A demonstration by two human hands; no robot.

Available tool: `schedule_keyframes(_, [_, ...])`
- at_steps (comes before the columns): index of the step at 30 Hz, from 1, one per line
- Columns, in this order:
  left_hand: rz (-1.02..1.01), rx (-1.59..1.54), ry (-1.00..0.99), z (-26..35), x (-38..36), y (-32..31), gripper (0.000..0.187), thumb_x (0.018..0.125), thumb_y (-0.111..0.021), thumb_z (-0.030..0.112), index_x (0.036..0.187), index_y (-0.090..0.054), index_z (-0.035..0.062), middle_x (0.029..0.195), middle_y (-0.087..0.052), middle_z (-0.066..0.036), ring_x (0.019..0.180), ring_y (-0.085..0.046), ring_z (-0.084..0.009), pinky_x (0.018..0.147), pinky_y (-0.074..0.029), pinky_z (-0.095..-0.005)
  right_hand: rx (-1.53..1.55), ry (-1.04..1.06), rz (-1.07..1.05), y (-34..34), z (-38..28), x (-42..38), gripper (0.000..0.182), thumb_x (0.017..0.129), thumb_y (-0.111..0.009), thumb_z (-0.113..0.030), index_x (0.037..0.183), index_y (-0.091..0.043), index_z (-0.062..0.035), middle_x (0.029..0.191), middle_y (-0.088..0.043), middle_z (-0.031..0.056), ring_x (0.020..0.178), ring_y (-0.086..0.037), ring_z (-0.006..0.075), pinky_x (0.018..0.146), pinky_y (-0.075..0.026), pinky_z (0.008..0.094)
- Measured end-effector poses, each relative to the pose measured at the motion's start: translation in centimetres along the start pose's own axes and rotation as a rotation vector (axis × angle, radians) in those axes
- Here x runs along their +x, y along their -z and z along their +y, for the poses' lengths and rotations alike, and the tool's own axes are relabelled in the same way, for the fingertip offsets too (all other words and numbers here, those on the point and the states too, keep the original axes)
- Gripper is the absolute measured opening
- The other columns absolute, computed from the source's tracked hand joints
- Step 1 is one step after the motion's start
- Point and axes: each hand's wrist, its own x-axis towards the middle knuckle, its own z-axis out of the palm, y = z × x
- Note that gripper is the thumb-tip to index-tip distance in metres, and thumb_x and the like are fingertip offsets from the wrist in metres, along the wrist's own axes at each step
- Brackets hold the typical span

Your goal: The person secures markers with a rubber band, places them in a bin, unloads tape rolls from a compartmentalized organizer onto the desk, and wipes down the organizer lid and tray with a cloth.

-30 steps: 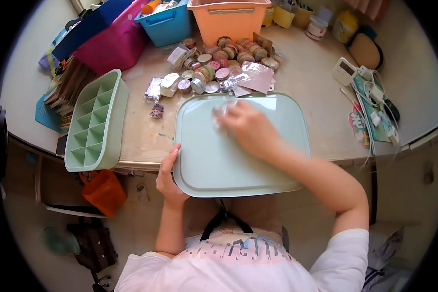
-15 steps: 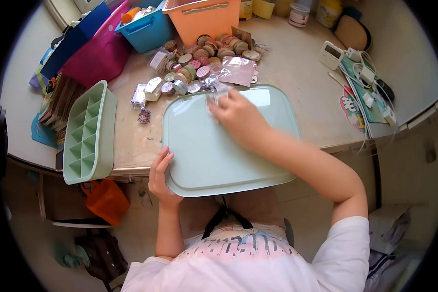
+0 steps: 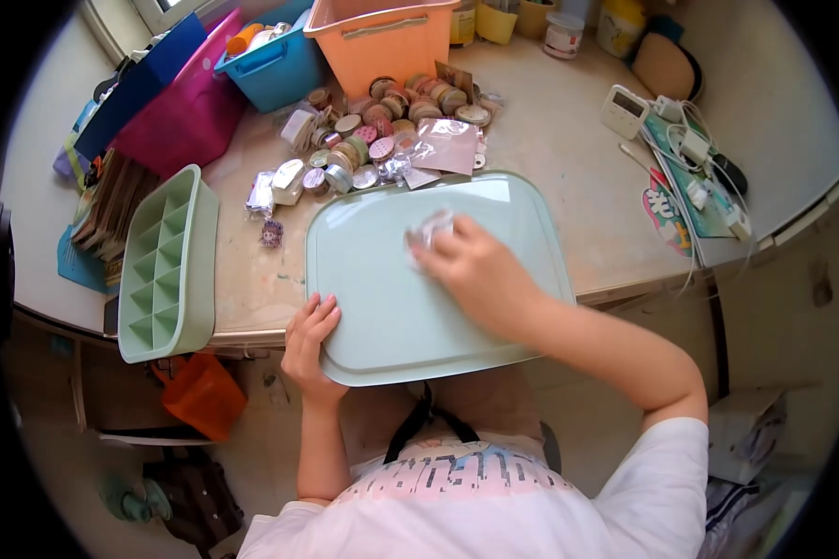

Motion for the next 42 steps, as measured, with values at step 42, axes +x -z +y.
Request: schedule_keyframes(42, [-0.012, 0.011, -0.007, 0.0, 0.0, -0.1, 0.024, 0.082, -0.073, 0.009, 0.104, -0.073, 0.0022, 0.115, -0.076, -0.015, 0.113, -0.072, -0.0360, 0.101, -0.054, -0.0454, 0.044, -0.189, 0.052, 2.1, -2.0, -4.3, 0.023, 0.088, -0.068, -0.008, 0.109, -0.077, -0.0077, 0.103, -0.070, 0.0099, 0.097, -0.061, 0.0313, 0.083, -0.056, 0.0412])
